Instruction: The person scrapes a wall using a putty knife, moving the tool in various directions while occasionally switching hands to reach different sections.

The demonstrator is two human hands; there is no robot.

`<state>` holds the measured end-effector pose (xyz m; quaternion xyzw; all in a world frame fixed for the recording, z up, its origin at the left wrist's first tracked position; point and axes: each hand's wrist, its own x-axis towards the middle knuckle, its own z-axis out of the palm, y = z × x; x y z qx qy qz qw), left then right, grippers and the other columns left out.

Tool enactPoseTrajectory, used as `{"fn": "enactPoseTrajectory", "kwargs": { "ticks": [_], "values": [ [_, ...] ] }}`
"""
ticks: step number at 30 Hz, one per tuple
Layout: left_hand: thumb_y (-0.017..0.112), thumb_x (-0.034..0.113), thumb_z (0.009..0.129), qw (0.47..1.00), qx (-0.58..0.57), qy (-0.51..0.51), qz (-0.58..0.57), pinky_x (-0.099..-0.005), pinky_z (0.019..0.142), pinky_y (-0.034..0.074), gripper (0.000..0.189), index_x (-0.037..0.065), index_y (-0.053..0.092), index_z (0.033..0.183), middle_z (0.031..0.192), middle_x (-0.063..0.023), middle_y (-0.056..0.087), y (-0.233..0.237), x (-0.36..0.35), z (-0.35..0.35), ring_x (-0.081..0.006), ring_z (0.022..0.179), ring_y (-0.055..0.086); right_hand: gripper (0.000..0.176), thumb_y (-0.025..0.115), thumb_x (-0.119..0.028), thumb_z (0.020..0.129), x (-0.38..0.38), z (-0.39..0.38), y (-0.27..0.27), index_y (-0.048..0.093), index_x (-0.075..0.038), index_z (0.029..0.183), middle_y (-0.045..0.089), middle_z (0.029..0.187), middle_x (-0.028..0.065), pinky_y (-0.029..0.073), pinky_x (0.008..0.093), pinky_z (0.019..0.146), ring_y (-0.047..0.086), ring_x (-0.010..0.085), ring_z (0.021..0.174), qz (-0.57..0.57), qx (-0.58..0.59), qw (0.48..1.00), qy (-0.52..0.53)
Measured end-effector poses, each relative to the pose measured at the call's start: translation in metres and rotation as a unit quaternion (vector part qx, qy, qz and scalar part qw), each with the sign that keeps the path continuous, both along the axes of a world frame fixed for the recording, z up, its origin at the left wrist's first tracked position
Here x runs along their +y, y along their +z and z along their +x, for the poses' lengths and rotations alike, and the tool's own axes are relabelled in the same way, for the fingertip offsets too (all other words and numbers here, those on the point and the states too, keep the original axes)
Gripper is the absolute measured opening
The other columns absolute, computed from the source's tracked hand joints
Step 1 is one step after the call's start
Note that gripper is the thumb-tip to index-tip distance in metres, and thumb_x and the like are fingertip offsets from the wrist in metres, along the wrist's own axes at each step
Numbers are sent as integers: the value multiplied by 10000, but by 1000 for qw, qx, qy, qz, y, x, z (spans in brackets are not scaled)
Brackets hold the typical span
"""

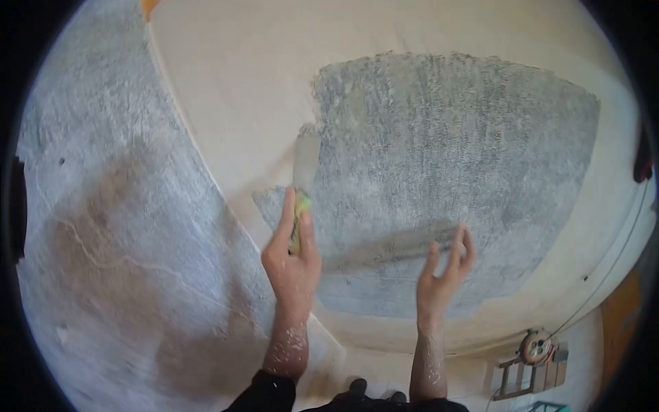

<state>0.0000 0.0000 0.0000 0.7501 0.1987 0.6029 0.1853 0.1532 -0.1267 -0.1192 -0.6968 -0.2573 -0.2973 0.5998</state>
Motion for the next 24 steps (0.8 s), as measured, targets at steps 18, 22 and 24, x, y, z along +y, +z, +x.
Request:
{"fn": "enactPoseTrajectory", "kwargs": {
  "ticks": [18, 22, 24],
  "values": [
    [599, 217, 983, 989, 40, 93, -105, -303, 816, 533, 330, 53, 639, 1267, 1017, -170, 729, 41, -35, 7, -153, 960, 690, 912, 360, -575, 994, -29, 70, -117, -120, -10, 1525, -224, 1563, 269, -137, 652, 1098, -265, 463, 1419, -212, 32, 975, -66],
    [598, 206, 978, 994, 24, 90, -62, -311, 827, 530, 317, 47, 651, 1247, 1007, -178, 728, 27, -27, 2, -187, 942, 701, 949, 326, -605, 986, -19, 68, -116, -141, 38, 1505, -232, 1547, 301, -148, 669, 1080, -271, 489, 1406, -200, 36, 975, -86],
    [601, 202, 974, 993, 17, 113, -6, -313, 827, 529, 316, 42, 653, 1242, 1006, -189, 725, 36, -20, 10, -203, 926, 709, 953, 313, -611, 985, -10, 66, -113, -151, 43, 1500, -226, 1548, 304, -145, 668, 1080, -267, 491, 1407, -159, 21, 983, -92]
  ]
}}
